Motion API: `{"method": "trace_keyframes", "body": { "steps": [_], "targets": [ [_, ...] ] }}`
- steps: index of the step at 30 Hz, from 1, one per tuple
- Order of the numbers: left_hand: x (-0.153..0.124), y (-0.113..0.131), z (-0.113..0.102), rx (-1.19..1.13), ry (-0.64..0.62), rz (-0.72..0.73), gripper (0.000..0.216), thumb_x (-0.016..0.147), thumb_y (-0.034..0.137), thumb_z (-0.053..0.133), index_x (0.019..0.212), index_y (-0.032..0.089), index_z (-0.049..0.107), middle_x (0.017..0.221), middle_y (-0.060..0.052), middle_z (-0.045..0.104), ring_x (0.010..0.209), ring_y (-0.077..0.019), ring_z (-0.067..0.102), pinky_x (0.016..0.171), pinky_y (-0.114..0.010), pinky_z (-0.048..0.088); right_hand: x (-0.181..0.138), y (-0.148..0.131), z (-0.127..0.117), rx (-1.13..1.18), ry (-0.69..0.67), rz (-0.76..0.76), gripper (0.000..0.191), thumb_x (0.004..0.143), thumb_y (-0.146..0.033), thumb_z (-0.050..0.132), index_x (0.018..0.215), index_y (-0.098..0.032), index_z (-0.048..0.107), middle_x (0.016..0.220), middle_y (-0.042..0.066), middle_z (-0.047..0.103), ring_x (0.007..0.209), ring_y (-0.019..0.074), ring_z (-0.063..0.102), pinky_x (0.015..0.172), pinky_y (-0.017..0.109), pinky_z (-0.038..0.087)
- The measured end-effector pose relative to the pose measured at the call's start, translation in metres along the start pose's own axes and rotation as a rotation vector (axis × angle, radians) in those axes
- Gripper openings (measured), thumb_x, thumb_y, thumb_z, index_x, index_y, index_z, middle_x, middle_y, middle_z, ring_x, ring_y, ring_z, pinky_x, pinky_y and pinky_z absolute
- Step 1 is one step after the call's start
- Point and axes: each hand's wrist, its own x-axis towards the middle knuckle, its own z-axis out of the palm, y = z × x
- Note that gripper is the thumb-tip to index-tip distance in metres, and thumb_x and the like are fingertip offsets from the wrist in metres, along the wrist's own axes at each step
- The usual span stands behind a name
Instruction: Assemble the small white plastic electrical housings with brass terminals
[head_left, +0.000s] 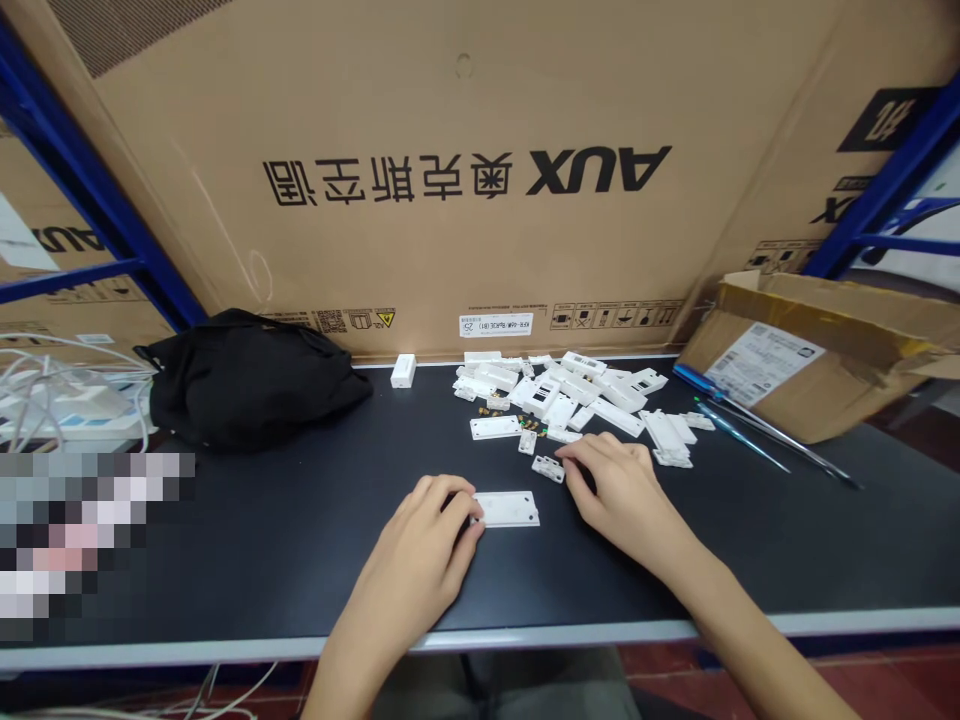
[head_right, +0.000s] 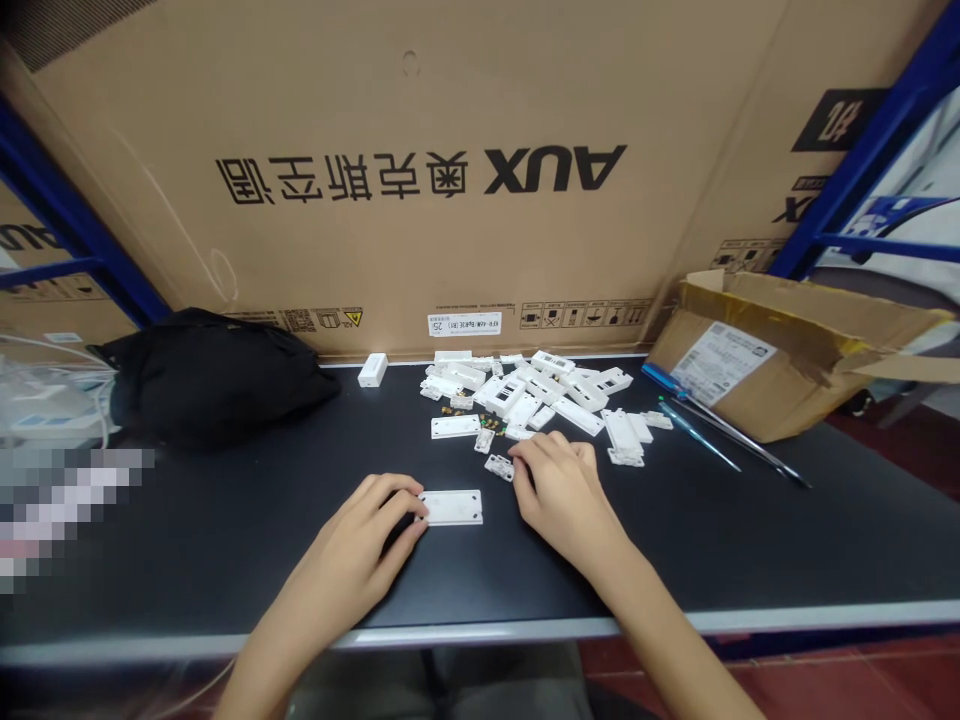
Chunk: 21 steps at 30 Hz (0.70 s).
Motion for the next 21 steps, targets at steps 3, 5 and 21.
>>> {"method": "trace_keyframes", "body": {
  "steps": [3,5,21],
  "targets": [
    [0.000,-0.001,0.001,-0.001,0.009,0.002,0.013,0.106,0.021,0.046,0.107,0.025,0.058,0.124,-0.005,0.059,0.113,-0.0243,0.057,0.094,-0.041,0.052,-0.004,-0.004,0.000,0.018,0.008,-0.002,0.021,0.103,-0.022,0.047,0.101,-0.021,0.068,0.097,0.006,0.073,0.094,0.0245,0.062,0.081,0.042,0.033],
    [0.000,-0.001,0.001,0.000,0.015,0.006,0.013,0.105,0.021,0.046,0.107,0.026,0.058,0.124,-0.005,0.060,0.113,-0.0242,0.057,0.094,-0.040,0.052,-0.006,-0.007,-0.001,0.034,-0.003,-0.018,0.021,0.104,-0.023,0.047,0.101,-0.022,0.067,0.099,0.006,0.073,0.094,0.0243,0.062,0.082,0.042,0.032],
    [-0.002,0.004,-0.004,-0.042,-0.015,0.001,0.008,0.105,0.024,0.051,0.110,0.025,0.057,0.120,-0.004,0.059,0.109,-0.0233,0.057,0.096,-0.039,0.050,-0.018,-0.011,0.004,0.072,-0.035,-0.059,0.015,0.103,-0.032,0.053,0.112,-0.023,0.062,0.106,0.006,0.067,0.100,0.0245,0.063,0.087,0.041,0.034]
  ]
}}
